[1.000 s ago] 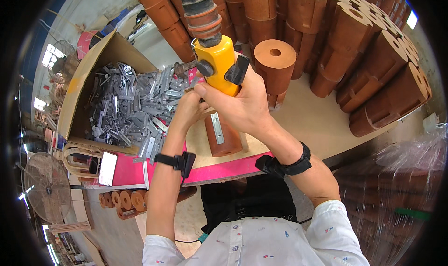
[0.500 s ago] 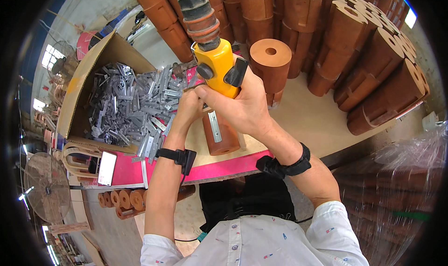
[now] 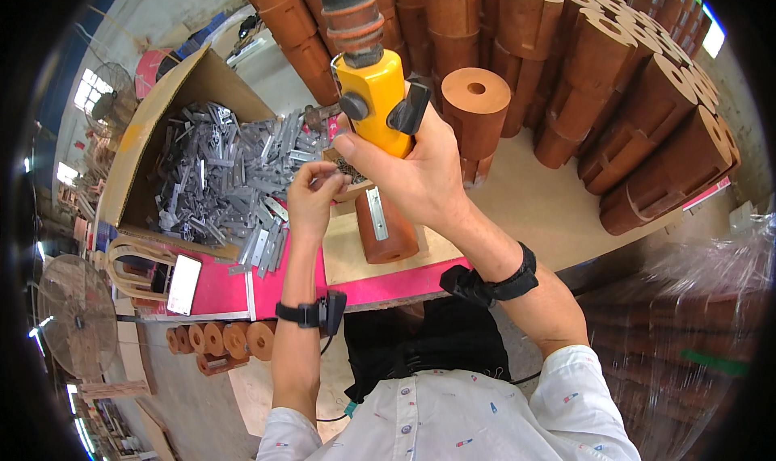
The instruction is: Attaching metal brackets to wooden cylinders using an electric screwdriver.
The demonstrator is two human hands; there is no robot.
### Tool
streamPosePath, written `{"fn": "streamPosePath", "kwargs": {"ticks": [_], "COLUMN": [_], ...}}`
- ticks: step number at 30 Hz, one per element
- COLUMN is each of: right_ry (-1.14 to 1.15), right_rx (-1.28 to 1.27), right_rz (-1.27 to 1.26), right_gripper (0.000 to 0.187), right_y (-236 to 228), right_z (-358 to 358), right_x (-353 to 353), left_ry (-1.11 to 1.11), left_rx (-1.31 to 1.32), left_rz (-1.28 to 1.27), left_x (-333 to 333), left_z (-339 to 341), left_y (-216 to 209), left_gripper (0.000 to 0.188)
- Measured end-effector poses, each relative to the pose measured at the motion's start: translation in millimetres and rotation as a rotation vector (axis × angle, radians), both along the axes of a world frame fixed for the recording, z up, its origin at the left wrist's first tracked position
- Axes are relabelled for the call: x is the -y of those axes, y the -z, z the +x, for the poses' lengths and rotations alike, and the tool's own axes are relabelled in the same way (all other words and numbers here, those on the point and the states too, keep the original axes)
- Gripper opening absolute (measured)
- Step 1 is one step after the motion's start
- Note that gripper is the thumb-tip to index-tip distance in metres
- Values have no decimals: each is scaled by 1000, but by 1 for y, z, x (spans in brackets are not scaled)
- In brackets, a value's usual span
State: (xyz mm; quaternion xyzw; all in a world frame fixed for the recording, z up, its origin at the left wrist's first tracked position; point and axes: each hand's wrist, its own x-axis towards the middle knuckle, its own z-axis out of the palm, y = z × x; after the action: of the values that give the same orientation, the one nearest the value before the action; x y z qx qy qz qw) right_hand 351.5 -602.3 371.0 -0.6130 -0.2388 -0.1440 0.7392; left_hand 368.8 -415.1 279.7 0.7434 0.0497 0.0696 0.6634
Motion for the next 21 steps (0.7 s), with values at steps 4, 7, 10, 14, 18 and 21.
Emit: {"fn": "streamPosePath", "kwargs": {"ticks": [4, 7, 10, 14, 18, 21], "right_ry": [-24, -85, -133, -138, -131, -104], "right_rx": [29, -22, -54, -41, -44, 23], "right_rz": [87, 136, 170, 160, 147, 87], "right_gripper": [25, 28, 32, 31, 31, 26], "right_y": [-4, -9, -10, -6, -6, -3], "right_z": [2, -1, -4, -6, -7, -5], "right_x": [-7, -17, -26, -33, -35, -33], "left_ry": [64, 55, 101, 124, 118, 119], "left_rx": [98, 71, 104, 106, 135, 129], "left_rz": [-116, -132, -73, -139, -126, -129], "left_x": [10, 14, 22, 29, 31, 30], "left_z": [-43, -64, -71, -75, -78, -79], "left_y": [2, 8, 9, 12, 9, 8], "left_gripper": [22, 28, 30, 31, 30, 30]}}
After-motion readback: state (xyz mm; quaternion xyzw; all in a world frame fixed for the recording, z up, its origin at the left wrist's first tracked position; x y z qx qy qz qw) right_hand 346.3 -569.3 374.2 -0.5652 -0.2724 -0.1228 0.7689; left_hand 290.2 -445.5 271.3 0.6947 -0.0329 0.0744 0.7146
